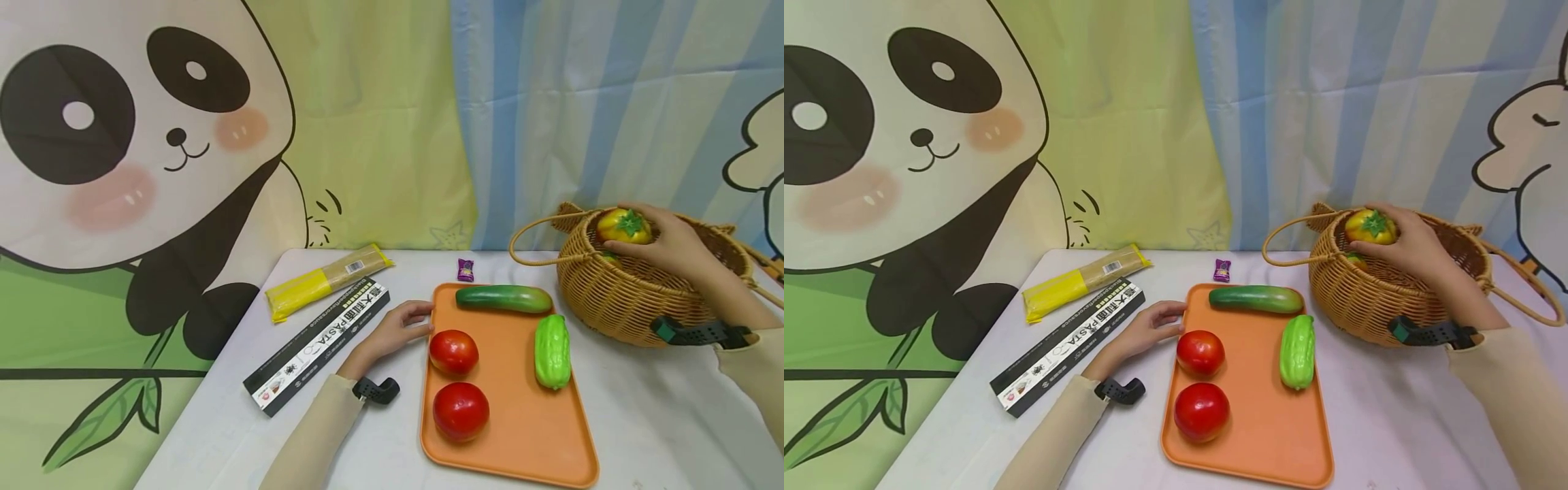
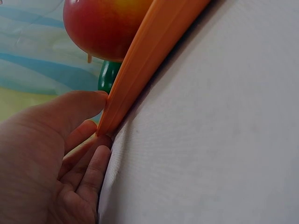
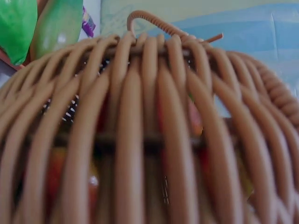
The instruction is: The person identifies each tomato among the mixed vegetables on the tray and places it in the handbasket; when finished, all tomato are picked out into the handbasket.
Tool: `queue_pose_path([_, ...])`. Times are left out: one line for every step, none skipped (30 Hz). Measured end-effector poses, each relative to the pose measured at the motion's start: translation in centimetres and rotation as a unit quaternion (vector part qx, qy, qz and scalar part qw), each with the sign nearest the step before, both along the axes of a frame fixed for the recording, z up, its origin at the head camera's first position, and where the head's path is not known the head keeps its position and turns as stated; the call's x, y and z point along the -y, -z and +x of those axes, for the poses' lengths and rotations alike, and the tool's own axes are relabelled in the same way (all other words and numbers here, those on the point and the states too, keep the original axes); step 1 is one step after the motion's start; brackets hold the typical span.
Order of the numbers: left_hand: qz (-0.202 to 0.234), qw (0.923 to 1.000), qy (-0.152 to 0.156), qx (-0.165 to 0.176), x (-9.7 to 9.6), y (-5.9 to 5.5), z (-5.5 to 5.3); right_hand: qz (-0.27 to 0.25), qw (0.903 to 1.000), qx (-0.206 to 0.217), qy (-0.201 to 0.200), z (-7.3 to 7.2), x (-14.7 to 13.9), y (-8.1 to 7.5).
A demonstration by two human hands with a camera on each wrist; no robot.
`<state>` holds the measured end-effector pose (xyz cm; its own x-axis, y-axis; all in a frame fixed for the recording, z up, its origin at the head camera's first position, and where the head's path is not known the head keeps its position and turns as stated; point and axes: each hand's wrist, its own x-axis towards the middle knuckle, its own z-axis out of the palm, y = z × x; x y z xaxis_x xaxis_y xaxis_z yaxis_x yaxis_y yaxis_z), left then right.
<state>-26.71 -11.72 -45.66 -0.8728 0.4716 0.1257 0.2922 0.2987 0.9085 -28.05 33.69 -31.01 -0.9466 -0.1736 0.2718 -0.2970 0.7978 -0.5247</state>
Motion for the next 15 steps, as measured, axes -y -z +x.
queue_pose_path([0.000, 1.0000, 0.000, -0.001, 0.0, 0.0, 0.0, -0.003, 0.9999, 0.010, 0.001, 0.0, -0.1, 0.0])
queue_pose_path([0.001, 1.0000, 0.001, -0.001, 0.0, 0.0, 0.0, -0.006, 0.9997, 0.024, 0.005, -0.1, -0.2, 0.0])
queue_pose_path([0.002, 1.0000, 0.002, -0.001, 0.0, 0.0, 0.0, -0.009, 0.9990, 0.042, 0.009, -0.1, -0.3, 0.0])
queue_pose_path([0.003, 1.0000, 0.002, -0.002, 0.0, 0.0, -0.1, -0.011, 0.9980, 0.061, 0.015, -0.1, -0.5, 0.0])
queue_pose_path([0.004, 1.0000, 0.002, -0.002, 0.0, 0.0, -0.1, -0.010, 0.9963, 0.083, 0.020, 0.0, -0.6, 0.0])
queue_pose_path([0.005, 1.0000, 0.002, -0.002, 0.0, 0.0, -0.1, -0.008, 0.9942, 0.104, 0.026, 0.0, -0.8, 0.0])
queue_pose_path([0.005, 1.0000, 0.002, -0.002, 0.0, -0.1, -0.1, -0.006, 0.9918, 0.124, 0.030, -0.1, -0.9, 0.0])
queue_pose_path([0.006, 1.0000, 0.002, -0.002, 0.0, -0.1, -0.1, 0.001, 0.9894, 0.141, 0.034, -0.1, -1.1, 0.0])
queue_pose_path([0.006, 1.0000, 0.002, -0.001, 0.0, -0.1, -0.1, 0.009, 0.9874, 0.154, 0.037, -0.2, -1.3, 0.0])
queue_pose_path([0.006, 1.0000, 0.002, 0.000, 0.0, -0.1, -0.1, 0.015, 0.9856, 0.164, 0.038, -0.2, -1.4, 0.1])
queue_pose_path([0.006, 1.0000, 0.002, 0.001, 0.0, -0.1, -0.1, 0.018, 0.9843, 0.172, 0.036, -0.3, -1.6, 0.2])
queue_pose_path([0.006, 1.0000, 0.002, 0.002, 0.0, -0.1, -0.1, 0.021, 0.9832, 0.178, 0.034, -0.4, -1.7, 0.3])
queue_pose_path([0.005, 1.0000, 0.002, 0.003, 0.0, -0.1, -0.1, 0.026, 0.9823, 0.183, 0.031, -0.5, -1.8, 0.4])
queue_pose_path([0.005, 1.0000, 0.002, 0.004, 0.0, -0.1, -0.1, 0.027, 0.9817, 0.187, 0.027, -0.6, -1.9, 0.5])
queue_pose_path([0.005, 1.0000, 0.002, 0.005, 0.0, -0.1, -0.1, 0.032, 0.9813, 0.188, 0.022, -0.7, -2.0, 0.6])
